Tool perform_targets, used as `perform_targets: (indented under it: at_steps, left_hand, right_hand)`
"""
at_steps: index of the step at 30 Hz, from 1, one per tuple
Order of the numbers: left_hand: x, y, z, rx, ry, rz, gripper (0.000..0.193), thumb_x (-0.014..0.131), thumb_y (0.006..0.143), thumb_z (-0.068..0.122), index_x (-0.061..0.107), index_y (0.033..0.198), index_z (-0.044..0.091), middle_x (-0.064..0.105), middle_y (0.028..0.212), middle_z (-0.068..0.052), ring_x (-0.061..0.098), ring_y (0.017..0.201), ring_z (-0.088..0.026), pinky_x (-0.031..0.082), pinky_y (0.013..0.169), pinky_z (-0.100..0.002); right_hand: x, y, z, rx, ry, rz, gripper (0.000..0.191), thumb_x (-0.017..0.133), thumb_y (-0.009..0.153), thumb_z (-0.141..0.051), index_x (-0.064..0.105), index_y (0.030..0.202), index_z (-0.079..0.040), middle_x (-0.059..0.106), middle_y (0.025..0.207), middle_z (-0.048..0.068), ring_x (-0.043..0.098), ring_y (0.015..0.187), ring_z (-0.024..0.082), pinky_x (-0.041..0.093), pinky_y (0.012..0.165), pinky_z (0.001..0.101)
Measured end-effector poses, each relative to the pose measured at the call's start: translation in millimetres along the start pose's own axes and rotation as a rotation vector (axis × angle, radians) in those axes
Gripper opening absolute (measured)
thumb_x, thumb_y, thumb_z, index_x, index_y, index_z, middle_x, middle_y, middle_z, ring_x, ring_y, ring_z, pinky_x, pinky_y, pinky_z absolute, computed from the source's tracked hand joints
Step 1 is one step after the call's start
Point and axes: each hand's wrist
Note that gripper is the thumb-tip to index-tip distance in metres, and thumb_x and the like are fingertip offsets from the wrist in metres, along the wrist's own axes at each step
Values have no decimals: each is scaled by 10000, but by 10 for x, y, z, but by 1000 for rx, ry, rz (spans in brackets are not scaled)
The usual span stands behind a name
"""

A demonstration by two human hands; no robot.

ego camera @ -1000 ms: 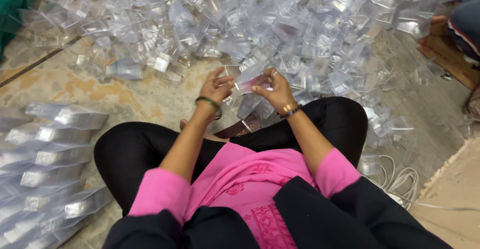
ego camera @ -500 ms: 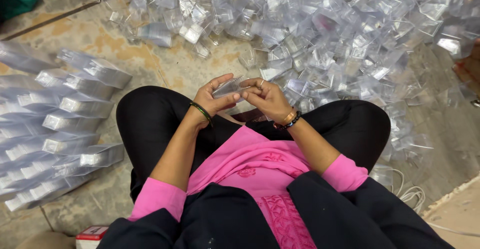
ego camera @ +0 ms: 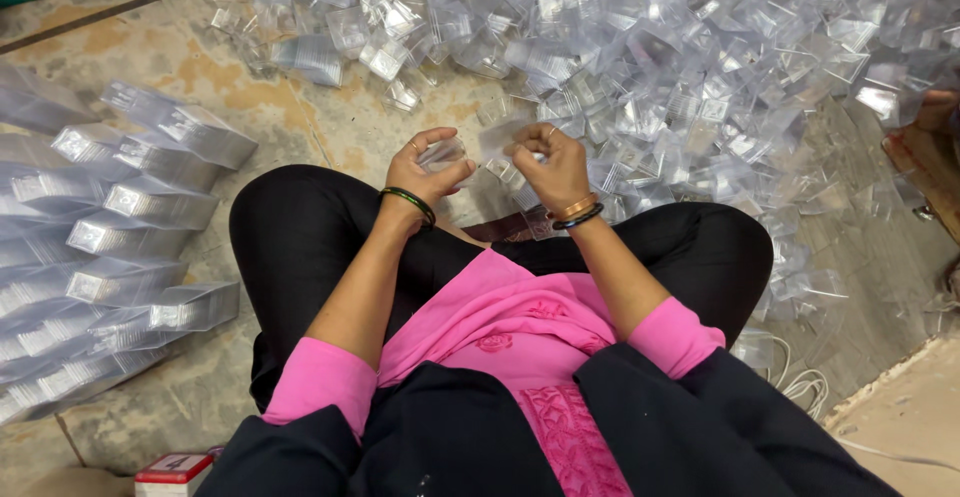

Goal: The person sits on the floor surrounded by loose clear plastic cups and stacks them one into another to build nested stacks, placing finished stacks with a pile of completed stacks on the floor beside them.

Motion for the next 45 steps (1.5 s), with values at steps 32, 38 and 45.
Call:
perform_targets:
  at_steps: [32,38,45]
  left_hand:
    - [-99,133,272,-129,-242,-279,762,825,838,113,488,1521,137,625,1349,-90,651,1158,-220,602,927,-343]
    - [-160,124,230,-133,-284,-242,659,796,849,126,528,1451,149,669,1298,-86,710,1094,-232,628,877,-364]
    - [-334,245,114,-119,-340,-141,545,762,939,207,523,1427,166,708,1204,-88,768,1000,-276,656,765,-365]
  right_hand:
    - [247,-38,-278,70,335,-191,216,639,1050,-198,683,1135,-5,747,991,41,652,774,81,525,688,238]
    - [-4,-87,-401,54,387,-27,204,626,1004,-170,645,1160,-39,761,989,65,706,822,103,591,768,268]
    - [-1474,-972,-593,-375,-645,191,142,820,910,-106,761,962,11,618,1312,248,628,1097,303,506,945,343]
Point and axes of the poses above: each hand's wrist, its own y-axis towards the middle knuckle, its own x-axis out of the palm, z = x × y
